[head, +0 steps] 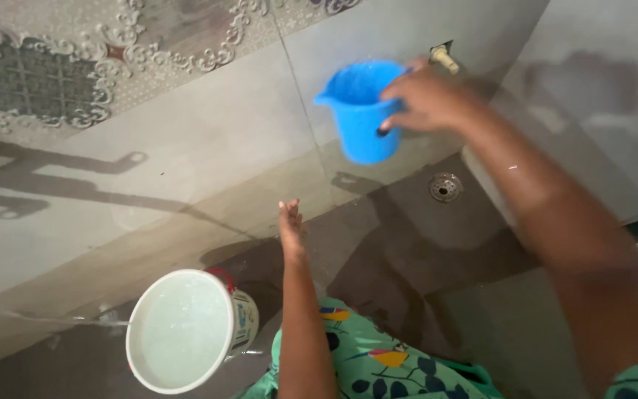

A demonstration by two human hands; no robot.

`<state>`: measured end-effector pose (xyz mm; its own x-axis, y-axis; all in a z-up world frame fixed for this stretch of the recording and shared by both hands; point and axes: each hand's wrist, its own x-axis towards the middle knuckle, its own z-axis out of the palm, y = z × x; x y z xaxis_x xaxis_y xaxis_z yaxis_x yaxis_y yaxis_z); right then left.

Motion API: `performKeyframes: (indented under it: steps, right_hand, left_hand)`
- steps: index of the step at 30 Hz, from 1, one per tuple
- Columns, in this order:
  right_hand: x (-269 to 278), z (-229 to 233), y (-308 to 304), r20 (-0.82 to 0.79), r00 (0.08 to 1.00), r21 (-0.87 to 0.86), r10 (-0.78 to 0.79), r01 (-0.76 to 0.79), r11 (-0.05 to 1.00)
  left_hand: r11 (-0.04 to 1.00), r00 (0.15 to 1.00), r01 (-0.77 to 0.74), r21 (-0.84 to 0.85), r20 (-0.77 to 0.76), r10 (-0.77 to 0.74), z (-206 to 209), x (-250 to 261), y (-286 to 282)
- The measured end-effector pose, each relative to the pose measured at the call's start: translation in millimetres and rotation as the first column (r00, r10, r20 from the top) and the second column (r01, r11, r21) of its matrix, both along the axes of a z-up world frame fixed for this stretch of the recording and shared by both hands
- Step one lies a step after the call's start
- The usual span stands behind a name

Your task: The person fills a white bucket with water from a wall-mounted tap. They then use a blue plastic cup to scoop water from the bucket and pour it over their hands to wash them. The person repeats this scooping and rinsing process several times.

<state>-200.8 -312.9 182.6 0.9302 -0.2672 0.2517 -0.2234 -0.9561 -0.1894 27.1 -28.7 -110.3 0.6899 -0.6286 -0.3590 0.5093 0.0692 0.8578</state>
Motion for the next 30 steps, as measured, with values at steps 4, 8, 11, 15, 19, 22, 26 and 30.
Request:
performKeyframes:
  steps: [4,8,11,15,19,22,26,30]
  right_hand:
    - [-63,17,-3,0.001,0.994,-0.187,-0.114,0.112,0.976]
    - [-126,-5,19,-0.123,0.953,-0.263,-0.276,0.237,0.935]
    - [-161,-40,32,-0.37,0.852,-0.174,-0.372,0.33,0.928]
    - [-186,-94,51,-0.327,0.906,-0.017,-0.269,0.279,0.96]
    - [-183,-114,73,-0.286,0.922,0.058,-0.263,0.29,0.955]
    - [-188,-112,100,-0.052,0.967,0.06,-0.251,0.254,0.965]
    - [-203,-115,128,-0.022,0.961,0.076,-0.277,0.278,0.958]
    - [-232,-145,144,-0.221,0.956,0.106,-0.191,0.219,0.97]
  left_hand:
    - [0.999,0.985,0.052,0.007,0.162,-0.053,2,-3,1]
    - [0.987,0.956,0.114,0.112,0.257,-0.14,37,-22,11]
    - [0.955,0.928,0.238,0.174,0.248,-0.277,63,-40,16]
    - [0.898,0.875,0.353,0.263,0.248,-0.417,77,-54,12]
    - [0.819,0.821,0.381,0.429,0.251,-0.513,75,-63,11]
    - [0.741,0.721,0.416,0.527,0.304,-0.622,63,-67,5]
    - [0.611,0.609,0.534,0.584,0.235,-0.757,48,-81,-1]
    - [0.562,0.554,0.613,0.555,0.205,-0.807,32,-94,-7]
